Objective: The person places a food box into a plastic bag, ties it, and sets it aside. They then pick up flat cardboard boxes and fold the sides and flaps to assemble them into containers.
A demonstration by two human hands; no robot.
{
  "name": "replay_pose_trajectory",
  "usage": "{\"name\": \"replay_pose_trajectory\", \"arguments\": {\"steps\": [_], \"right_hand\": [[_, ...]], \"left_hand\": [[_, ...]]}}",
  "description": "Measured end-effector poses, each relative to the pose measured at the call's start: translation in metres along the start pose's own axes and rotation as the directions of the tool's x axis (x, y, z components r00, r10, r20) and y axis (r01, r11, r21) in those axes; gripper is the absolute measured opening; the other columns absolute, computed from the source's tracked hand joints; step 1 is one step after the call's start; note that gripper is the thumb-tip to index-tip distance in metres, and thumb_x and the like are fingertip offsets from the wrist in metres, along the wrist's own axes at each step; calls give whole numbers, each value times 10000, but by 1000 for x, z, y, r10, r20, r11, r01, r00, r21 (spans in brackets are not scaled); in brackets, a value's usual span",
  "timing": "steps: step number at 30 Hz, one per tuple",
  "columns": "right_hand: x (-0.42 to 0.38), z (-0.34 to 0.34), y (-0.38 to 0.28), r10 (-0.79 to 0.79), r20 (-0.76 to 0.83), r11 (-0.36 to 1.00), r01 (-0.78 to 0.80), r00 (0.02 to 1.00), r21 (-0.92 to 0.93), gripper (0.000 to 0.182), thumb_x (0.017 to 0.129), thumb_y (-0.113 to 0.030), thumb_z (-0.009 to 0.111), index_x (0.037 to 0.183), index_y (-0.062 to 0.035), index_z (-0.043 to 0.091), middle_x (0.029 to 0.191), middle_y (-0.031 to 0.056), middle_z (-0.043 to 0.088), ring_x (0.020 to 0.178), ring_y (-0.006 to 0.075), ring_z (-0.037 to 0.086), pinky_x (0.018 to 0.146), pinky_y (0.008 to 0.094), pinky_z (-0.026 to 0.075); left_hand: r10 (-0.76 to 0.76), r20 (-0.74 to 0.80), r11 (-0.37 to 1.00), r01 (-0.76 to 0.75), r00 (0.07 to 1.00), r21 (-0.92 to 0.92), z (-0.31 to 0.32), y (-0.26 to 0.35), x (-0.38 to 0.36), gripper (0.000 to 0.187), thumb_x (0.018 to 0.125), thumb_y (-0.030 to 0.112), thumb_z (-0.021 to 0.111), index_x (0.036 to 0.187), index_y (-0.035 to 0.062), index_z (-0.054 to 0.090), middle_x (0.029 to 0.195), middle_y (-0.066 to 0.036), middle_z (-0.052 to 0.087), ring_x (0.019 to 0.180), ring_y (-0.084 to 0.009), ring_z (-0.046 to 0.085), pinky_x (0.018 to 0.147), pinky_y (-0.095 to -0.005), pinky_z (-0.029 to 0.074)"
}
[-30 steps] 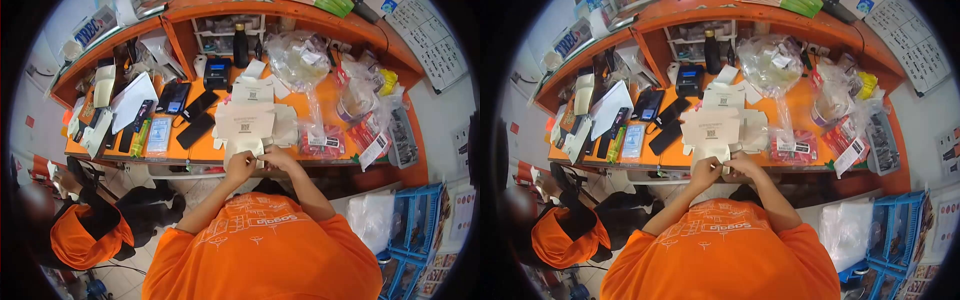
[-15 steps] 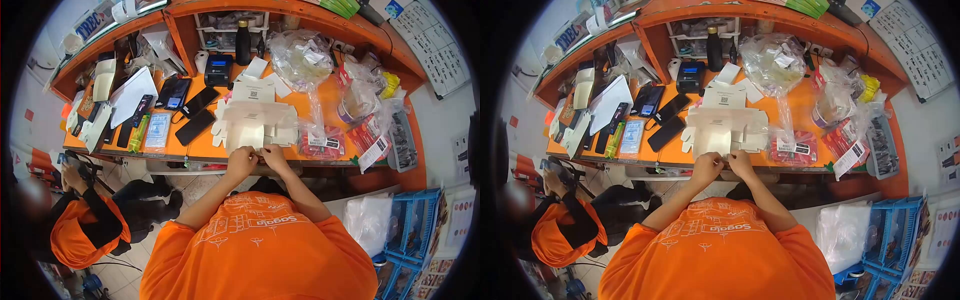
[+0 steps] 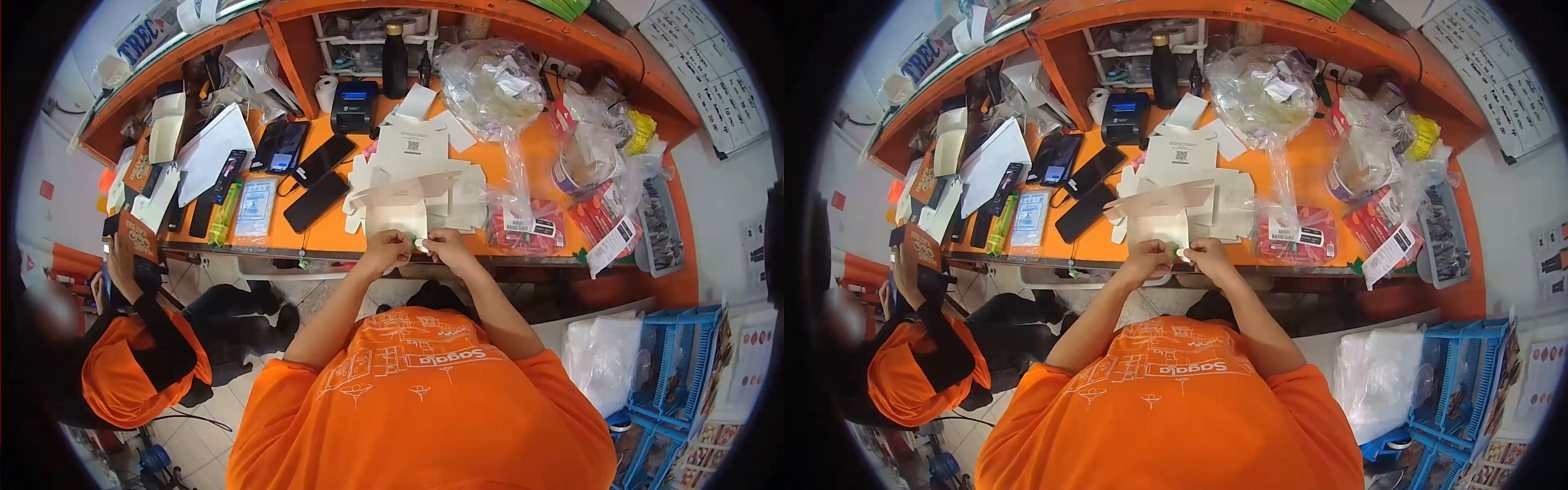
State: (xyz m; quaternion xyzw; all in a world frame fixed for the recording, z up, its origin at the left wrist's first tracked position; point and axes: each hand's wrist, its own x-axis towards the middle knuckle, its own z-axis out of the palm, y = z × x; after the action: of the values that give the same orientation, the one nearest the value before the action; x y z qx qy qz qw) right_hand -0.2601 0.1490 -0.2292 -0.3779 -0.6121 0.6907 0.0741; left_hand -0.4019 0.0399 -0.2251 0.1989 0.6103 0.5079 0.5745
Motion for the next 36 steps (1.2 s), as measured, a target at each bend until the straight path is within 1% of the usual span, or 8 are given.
{"name": "replay_pose_trajectory", "arguments": {"steps": [9, 14, 16, 25, 31, 33, 34, 36], "right_hand": [[-5, 6, -11, -90, -74, 986, 78, 993, -147, 122, 778, -106, 617, 767, 13, 592, 603, 21, 543, 497, 70, 489, 427, 199, 401], [-1, 12, -2, -61, -84, 998, 60, 995, -16, 124, 782, -96, 602, 765, 27, 598, 612, 34, 562, 504, 77, 508, 433, 205, 410], [1, 13, -3, -61, -86, 997, 65, 994, 43, 123, 779, -87, 593, 749, 31, 605, 604, 41, 571, 501, 82, 520, 430, 209, 411], [1, 12, 1, -42, -66, 977, 54, 997, 206, 58, 764, 6, 594, 773, 64, 591, 734, 92, 595, 661, 158, 608, 570, 249, 539], [2, 22, 3, -244, -108, 970, 242, 964, -32, 101, 777, -45, 578, 767, 54, 595, 654, 109, 606, 628, 183, 612, 547, 291, 509], [-3, 27, -6, -399, -119, 743, 245, 909, -623, 131, 747, -85, 575, 748, 44, 594, 654, 184, 596, 614, 294, 604, 562, 373, 481], [-3, 31, -3, -478, -166, 771, 321, 863, -550, 145, 711, -104, 564, 745, 34, 595, 696, 238, 572, 662, 391, 570, 607, 432, 457], [3, 30, -2, -409, -241, 817, 235, 880, -527, 155, 710, -94, 538, 765, 40, 593, 706, 240, 578, 683, 406, 565, 630, 444, 457]], "left_hand": [[-31, 19, 993, 33, 999, -112, 0, 1, 2, 95, 836, 103, 579, 879, 18, 584, 779, -51, 591, 651, -100, 564, 598, -200, 495], [-11, -12, 994, 10, 1000, -108, 5, 6, -3, 89, 825, 82, 592, 873, 11, 569, 768, -59, 589, 627, -99, 562, 578, -193, 490], [143, 43, 987, -139, 989, -74, 6, 4, -3, 92, 819, 60, 595, 881, 9, 550, 754, -56, 585, 628, -93, 562, 556, -186, 480], [362, -73, 923, -347, 929, 164, 14, -10, -6, 158, 762, -57, 577, 905, -17, 524, 834, -73, 562, 647, -120, 587, 508, -202, 471], [478, -106, 841, -420, 872, 340, 12, -29, 11, 196, 727, -110, 559, 904, -33, 527, 867, -84, 561, 677, -163, 620, 525, -239, 512], [558, -63, 794, -510, 828, 332, 10, -38, 18, 232, 689, -135, 534, 901, -42, 546, 899, -115, 565, 645, -198, 631, 522, -254, 511], [569, -58, 784, -521, 820, 337, 13, -28, 9, 232, 689, -135, 534, 901, -42, 546, 899, -115, 565, 645, -198, 631, 522, -254, 511], [668, 123, 551, -599, 734, 581, 19, 2, -14, 288, 650, -140, 519, 916, -42, 569, 898, -159, 564, 743, -268, 626, 628, -326, 510]]}}
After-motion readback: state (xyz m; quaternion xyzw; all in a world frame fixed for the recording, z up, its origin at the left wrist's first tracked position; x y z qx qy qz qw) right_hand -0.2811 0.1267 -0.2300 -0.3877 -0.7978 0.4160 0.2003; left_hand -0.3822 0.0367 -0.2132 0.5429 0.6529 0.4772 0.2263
